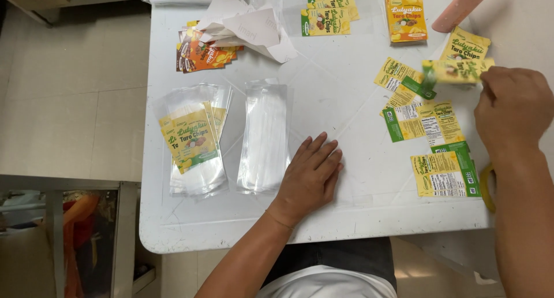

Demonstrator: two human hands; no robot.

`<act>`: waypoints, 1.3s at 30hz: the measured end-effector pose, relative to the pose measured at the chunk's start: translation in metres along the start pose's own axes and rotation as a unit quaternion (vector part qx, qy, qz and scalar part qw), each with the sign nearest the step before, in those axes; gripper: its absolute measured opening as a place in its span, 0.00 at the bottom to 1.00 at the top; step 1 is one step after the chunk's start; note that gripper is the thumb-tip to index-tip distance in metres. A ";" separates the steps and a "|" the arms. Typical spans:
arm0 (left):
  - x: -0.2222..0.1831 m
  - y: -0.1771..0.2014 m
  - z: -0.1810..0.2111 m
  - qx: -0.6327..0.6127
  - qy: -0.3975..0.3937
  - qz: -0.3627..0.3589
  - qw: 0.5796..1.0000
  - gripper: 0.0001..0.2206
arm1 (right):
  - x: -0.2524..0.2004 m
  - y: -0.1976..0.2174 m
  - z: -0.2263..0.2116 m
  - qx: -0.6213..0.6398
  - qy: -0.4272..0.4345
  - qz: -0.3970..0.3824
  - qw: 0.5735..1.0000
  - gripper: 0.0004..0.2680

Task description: Peeling adhesive labels from a sheet and applying them to clear plastic bags on a table.

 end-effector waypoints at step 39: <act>0.003 0.033 0.050 -0.185 0.397 0.018 0.899 0.14 | -0.016 0.193 -0.191 0.677 -0.349 -0.321 0.563 0.10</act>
Point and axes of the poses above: each hand's wrist, its own x-axis towards the middle knuckle, its own y-axis out of the back of the hand, z = x × y, the point moved 3 cm from there along x, towards the middle knuckle, and after that the axes turned 12 degrees about -x, right-handed, at the moved point
